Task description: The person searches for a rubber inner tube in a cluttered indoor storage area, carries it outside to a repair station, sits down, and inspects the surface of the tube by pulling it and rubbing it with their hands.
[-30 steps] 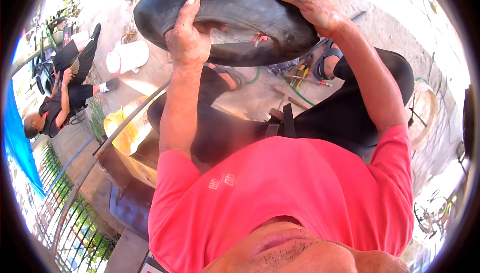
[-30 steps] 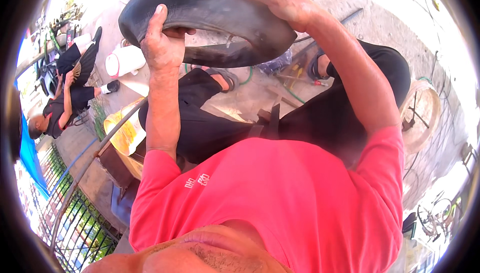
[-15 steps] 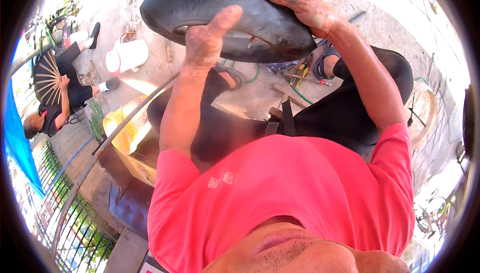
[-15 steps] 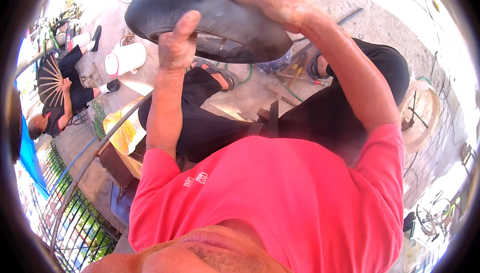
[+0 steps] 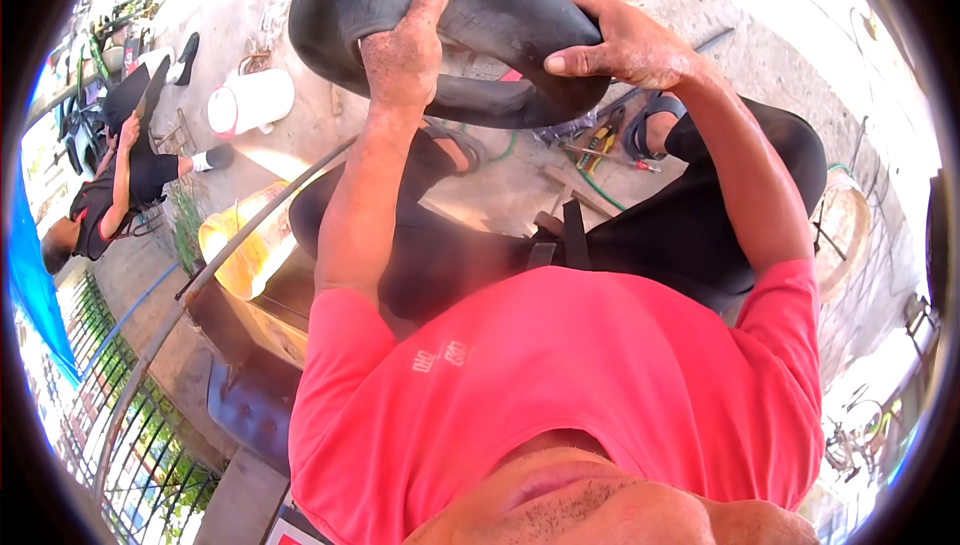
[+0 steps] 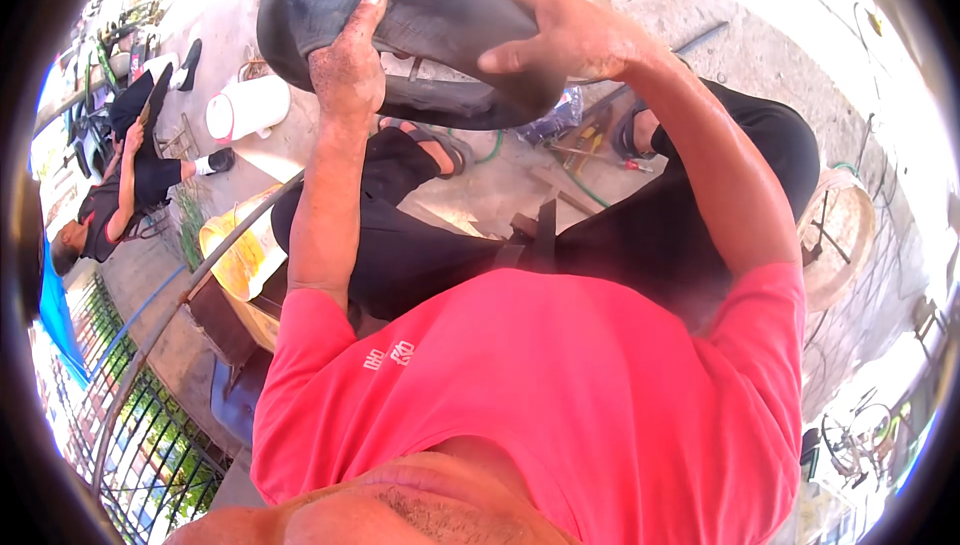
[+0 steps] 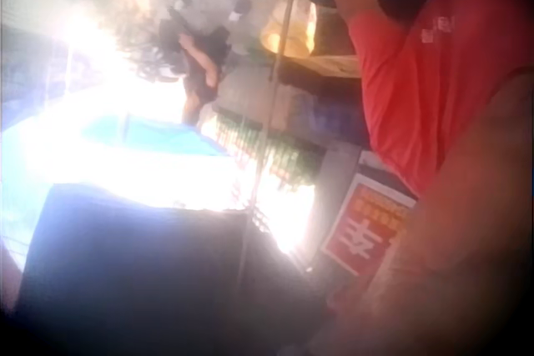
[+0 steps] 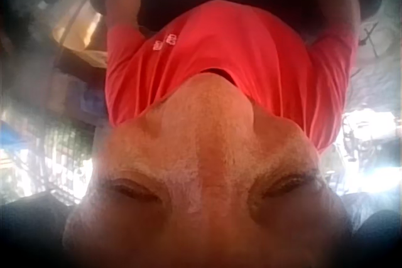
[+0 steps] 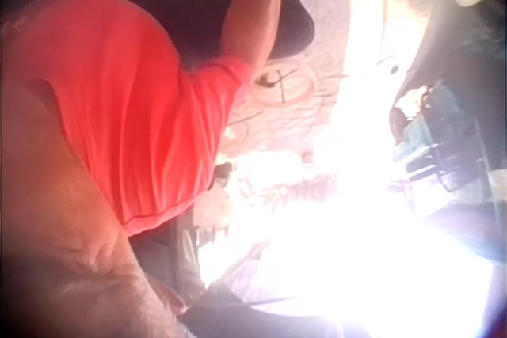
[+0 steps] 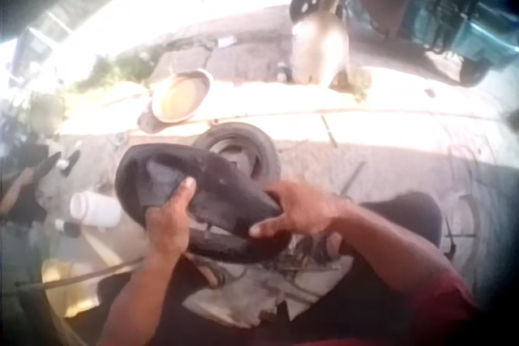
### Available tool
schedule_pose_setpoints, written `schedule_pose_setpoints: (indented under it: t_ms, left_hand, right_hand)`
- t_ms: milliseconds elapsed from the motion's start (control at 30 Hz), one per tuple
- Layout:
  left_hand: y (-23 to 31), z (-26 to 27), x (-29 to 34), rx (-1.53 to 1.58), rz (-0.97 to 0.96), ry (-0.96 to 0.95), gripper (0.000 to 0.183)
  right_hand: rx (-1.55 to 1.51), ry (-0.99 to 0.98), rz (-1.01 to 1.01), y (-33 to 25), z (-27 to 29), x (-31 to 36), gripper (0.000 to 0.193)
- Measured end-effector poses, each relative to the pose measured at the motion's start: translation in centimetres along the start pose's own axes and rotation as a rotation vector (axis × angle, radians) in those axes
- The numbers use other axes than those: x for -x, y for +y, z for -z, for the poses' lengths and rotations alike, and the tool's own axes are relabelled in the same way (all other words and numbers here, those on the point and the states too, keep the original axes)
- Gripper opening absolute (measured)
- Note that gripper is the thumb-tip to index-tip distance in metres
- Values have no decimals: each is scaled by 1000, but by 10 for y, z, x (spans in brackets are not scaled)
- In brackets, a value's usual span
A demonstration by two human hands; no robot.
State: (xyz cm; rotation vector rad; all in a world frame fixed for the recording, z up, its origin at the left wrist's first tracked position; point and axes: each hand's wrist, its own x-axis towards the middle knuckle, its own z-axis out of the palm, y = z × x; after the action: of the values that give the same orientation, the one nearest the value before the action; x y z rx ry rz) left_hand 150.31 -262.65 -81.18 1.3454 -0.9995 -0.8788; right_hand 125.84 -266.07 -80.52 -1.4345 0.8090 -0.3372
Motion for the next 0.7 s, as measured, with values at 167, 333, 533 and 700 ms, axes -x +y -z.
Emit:
schedule_pose_setpoints:
  t_ms: [167,333,533,700]
  left_hand:
    - [13,14,-8,-838,-433,-93,19]
    - [23,5,-9,-270,44,8,20]
    - [26,6,-7,234,391,64,26]
    - [28,7,-4,379,388,-15,27]
  right_hand:
    - [-182,7,-49,35,-5,-12,36]
    - [-261,-57,-61,25,3,-14,41]
    - [-317,78,-263,20,4,-17,46]
    - [-398,136,-190,35,1,-19,46]
